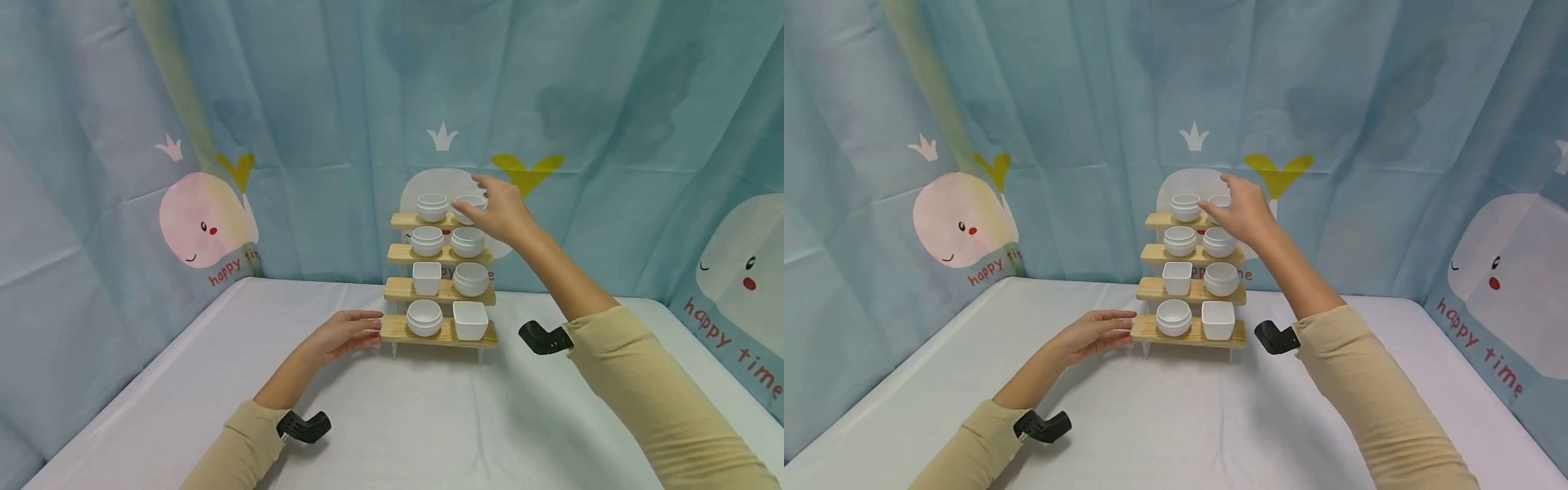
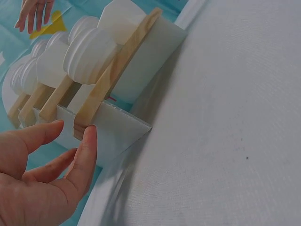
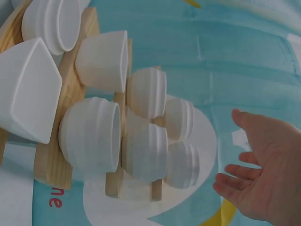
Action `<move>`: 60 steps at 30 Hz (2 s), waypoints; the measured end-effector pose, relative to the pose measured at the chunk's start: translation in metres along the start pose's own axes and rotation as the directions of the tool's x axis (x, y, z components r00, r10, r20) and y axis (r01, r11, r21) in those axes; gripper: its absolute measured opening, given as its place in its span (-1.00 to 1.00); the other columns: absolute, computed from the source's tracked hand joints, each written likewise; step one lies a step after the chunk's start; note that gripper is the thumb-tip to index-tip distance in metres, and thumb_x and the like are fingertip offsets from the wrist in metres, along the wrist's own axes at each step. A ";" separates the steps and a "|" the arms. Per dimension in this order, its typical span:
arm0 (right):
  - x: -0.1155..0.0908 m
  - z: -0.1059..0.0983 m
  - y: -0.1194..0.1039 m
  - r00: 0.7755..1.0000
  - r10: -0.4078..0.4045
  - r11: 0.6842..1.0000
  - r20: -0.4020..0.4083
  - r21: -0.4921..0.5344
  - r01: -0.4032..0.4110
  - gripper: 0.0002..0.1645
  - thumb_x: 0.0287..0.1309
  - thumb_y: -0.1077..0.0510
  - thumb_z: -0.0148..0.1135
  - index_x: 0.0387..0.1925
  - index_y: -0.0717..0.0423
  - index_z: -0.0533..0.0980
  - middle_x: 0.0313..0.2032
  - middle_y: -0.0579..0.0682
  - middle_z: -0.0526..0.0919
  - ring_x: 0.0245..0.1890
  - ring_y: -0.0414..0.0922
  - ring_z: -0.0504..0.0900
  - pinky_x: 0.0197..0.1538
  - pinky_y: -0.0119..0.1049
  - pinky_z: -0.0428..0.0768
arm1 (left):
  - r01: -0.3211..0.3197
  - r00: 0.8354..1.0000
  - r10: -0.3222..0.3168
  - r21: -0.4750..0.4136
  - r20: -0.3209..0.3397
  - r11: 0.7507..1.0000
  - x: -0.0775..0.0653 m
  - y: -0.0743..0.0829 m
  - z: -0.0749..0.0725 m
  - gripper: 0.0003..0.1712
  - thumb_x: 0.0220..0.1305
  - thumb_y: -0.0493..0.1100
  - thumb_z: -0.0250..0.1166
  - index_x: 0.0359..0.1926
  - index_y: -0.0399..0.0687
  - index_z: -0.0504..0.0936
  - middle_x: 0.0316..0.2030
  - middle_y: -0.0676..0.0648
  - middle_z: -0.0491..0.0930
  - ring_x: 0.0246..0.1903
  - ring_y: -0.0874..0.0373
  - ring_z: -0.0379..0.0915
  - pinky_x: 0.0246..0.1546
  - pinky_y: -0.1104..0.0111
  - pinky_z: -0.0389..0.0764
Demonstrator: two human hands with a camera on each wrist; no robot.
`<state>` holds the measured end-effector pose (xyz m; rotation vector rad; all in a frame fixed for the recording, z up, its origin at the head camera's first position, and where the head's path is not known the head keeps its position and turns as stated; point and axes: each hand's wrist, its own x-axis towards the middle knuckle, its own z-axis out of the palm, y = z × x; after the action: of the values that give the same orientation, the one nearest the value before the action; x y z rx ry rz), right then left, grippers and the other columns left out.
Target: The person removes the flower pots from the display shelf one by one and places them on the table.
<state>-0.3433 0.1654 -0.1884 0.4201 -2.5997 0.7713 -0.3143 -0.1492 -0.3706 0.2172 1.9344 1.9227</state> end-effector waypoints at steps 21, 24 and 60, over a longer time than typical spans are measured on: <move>0.036 0.007 -0.014 0.995 0.071 0.994 0.070 0.080 -0.077 -0.18 0.51 -0.11 0.24 0.55 0.27 0.27 0.43 0.32 0.44 0.44 0.23 0.41 0.45 0.13 0.54 | 0.036 0.999 -0.036 -0.079 0.009 0.996 0.002 -0.006 0.006 -0.39 0.58 -0.36 0.16 0.51 -0.53 0.25 0.01 -0.19 0.64 -0.20 0.25 0.70 -0.03 0.47 0.78; 0.042 0.009 -0.016 0.993 0.085 0.991 0.087 0.094 -0.093 -0.18 0.51 -0.12 0.24 0.55 0.26 0.28 0.43 0.31 0.44 0.44 0.23 0.40 0.47 0.12 0.52 | 0.032 0.999 -0.031 -0.084 0.011 0.996 0.002 -0.006 0.006 -0.39 0.59 -0.37 0.15 0.51 -0.54 0.24 -0.01 -0.17 0.63 -0.21 0.26 0.69 -0.04 0.49 0.78; 0.078 0.022 -0.024 0.956 0.128 0.986 0.264 0.074 -0.152 -0.14 0.49 -0.12 0.26 0.55 0.31 0.27 0.45 0.33 0.40 0.45 0.21 0.40 0.50 0.03 0.50 | 0.035 0.999 -0.036 -0.097 -0.003 0.995 -0.002 -0.002 0.009 -0.41 0.58 -0.39 0.14 0.50 -0.55 0.25 -0.05 -0.17 0.62 -0.23 0.25 0.68 -0.09 0.50 0.79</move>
<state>-0.4089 0.1203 -0.1598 0.3895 -2.8694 0.9461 -0.3088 -0.1416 -0.3724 0.1492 1.8303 1.9896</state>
